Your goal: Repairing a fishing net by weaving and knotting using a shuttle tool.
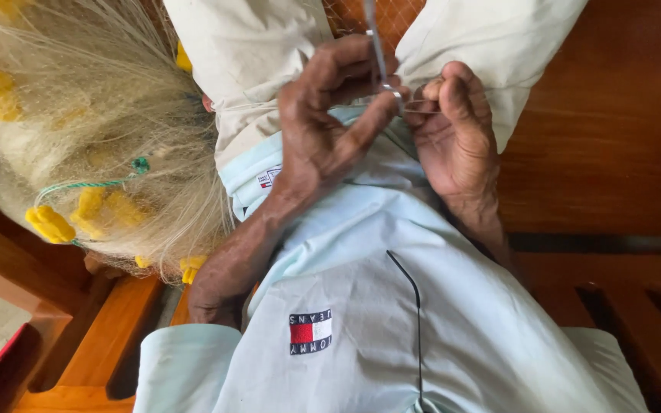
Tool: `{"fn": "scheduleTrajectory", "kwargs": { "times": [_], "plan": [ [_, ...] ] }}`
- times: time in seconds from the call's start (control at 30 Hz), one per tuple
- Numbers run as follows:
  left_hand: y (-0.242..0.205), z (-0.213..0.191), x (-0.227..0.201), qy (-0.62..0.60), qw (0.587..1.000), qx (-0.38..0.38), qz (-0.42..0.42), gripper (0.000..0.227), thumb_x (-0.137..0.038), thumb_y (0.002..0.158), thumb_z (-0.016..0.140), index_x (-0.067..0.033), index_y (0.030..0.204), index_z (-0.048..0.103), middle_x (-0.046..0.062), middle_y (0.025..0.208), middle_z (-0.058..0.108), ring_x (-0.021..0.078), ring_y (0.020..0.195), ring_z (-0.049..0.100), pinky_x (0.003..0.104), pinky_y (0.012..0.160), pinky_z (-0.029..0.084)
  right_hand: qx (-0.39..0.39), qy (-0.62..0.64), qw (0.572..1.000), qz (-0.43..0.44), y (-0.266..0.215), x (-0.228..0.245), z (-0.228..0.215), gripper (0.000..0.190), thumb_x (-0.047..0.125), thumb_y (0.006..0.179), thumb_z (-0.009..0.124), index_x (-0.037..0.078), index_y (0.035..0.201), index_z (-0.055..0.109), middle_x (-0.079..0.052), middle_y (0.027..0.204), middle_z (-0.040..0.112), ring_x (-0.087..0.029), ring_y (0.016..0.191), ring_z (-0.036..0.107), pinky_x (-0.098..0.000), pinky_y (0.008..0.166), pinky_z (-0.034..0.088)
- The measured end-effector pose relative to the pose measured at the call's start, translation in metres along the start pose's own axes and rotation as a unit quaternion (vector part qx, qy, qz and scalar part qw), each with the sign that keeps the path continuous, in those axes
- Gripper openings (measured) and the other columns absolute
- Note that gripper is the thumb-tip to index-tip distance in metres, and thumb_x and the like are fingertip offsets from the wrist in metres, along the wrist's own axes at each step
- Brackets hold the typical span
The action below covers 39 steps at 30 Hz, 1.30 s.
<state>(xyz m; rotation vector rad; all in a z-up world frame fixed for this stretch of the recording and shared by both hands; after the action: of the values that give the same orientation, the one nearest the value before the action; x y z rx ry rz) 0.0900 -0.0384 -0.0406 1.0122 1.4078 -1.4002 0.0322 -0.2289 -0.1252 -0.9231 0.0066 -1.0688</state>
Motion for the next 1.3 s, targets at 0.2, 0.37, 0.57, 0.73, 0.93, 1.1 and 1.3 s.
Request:
{"fn": "scheduleTrajectory", "kwargs": {
  "times": [0.2,0.37,0.57,0.73,0.93,1.1,1.3],
  "plan": [
    [0.006,0.001,0.014,-0.110,0.993,0.029,-0.035,0.032,0.007,0.100,0.075,-0.0007,0.127,0.059,0.013,0.110,0.071,0.0200,0.106,0.074,0.032,0.097,0.071,-0.011,-0.041,0.999,-0.005,0.008,0.003,0.011,0.014,0.021,0.107,0.076,0.020,0.121,0.074,0.001,0.096,0.062,-0.014,0.095,0.058,-0.0306,0.089,0.048],
    [-0.002,-0.023,0.022,-0.178,0.982,0.012,-0.068,0.032,0.005,0.103,0.074,0.0002,0.129,0.057,0.017,0.112,0.074,0.0251,0.100,0.078,0.035,0.097,0.070,-0.022,-0.047,0.998,0.043,0.016,0.002,0.027,0.011,0.025,0.105,0.077,0.020,0.114,0.072,0.004,0.095,0.064,-0.011,0.090,0.057,-0.0289,0.083,0.047],
    [-0.005,-0.024,0.024,-0.217,0.975,0.014,-0.053,0.033,0.003,0.104,0.076,-0.0014,0.132,0.058,0.015,0.114,0.074,0.0206,0.106,0.076,0.033,0.101,0.070,0.021,-0.185,0.975,0.118,0.026,0.000,0.056,0.041,0.038,0.096,0.078,0.011,0.125,0.067,-0.005,0.109,0.071,-0.019,0.094,0.070,-0.0302,0.079,0.056],
    [-0.009,-0.028,0.024,-0.177,0.984,-0.013,-0.030,0.033,0.002,0.105,0.074,0.0000,0.133,0.057,0.016,0.115,0.074,0.0194,0.109,0.075,0.033,0.102,0.069,0.039,-0.242,0.962,0.118,0.030,-0.004,0.055,0.027,0.035,0.101,0.073,0.012,0.114,0.073,-0.002,0.115,0.076,-0.014,0.097,0.071,-0.0289,0.077,0.056],
    [-0.021,-0.028,0.018,-0.088,0.995,-0.044,0.015,0.034,0.004,0.105,0.072,0.0017,0.136,0.056,0.017,0.119,0.073,0.0236,0.114,0.076,0.035,0.104,0.071,0.060,-0.249,0.965,0.053,0.024,-0.004,0.048,0.021,0.028,0.105,0.074,0.007,0.109,0.073,-0.004,0.108,0.074,-0.017,0.097,0.068,-0.0321,0.085,0.058],
    [-0.035,-0.029,0.022,-0.112,0.990,-0.081,-0.015,0.038,0.002,0.105,0.075,0.0011,0.138,0.057,0.018,0.122,0.074,0.0230,0.119,0.076,0.034,0.110,0.068,0.099,-0.256,0.961,0.041,0.018,-0.002,0.057,0.020,0.028,0.106,0.072,0.008,0.105,0.073,-0.003,0.104,0.070,-0.016,0.091,0.060,-0.0300,0.082,0.052],
    [-0.041,-0.031,0.023,-0.166,0.980,-0.107,-0.028,0.040,0.002,0.103,0.078,-0.0011,0.137,0.057,0.017,0.123,0.073,0.0220,0.120,0.074,0.032,0.110,0.066,0.124,-0.267,0.956,0.015,0.017,-0.004,0.052,0.019,0.020,0.105,0.074,0.002,0.112,0.073,-0.007,0.108,0.068,-0.018,0.090,0.060,-0.0290,0.086,0.053]
  ]
}}
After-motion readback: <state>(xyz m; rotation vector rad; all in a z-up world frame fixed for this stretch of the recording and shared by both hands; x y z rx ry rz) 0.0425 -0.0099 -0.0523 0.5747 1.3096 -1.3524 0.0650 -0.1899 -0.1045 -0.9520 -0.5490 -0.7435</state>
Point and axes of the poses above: each hand's wrist, its own y-axis towards the middle knuckle, its own z-axis out of the palm, x = y × z, the point moved 5 cm from there along y, towards the middle knuckle
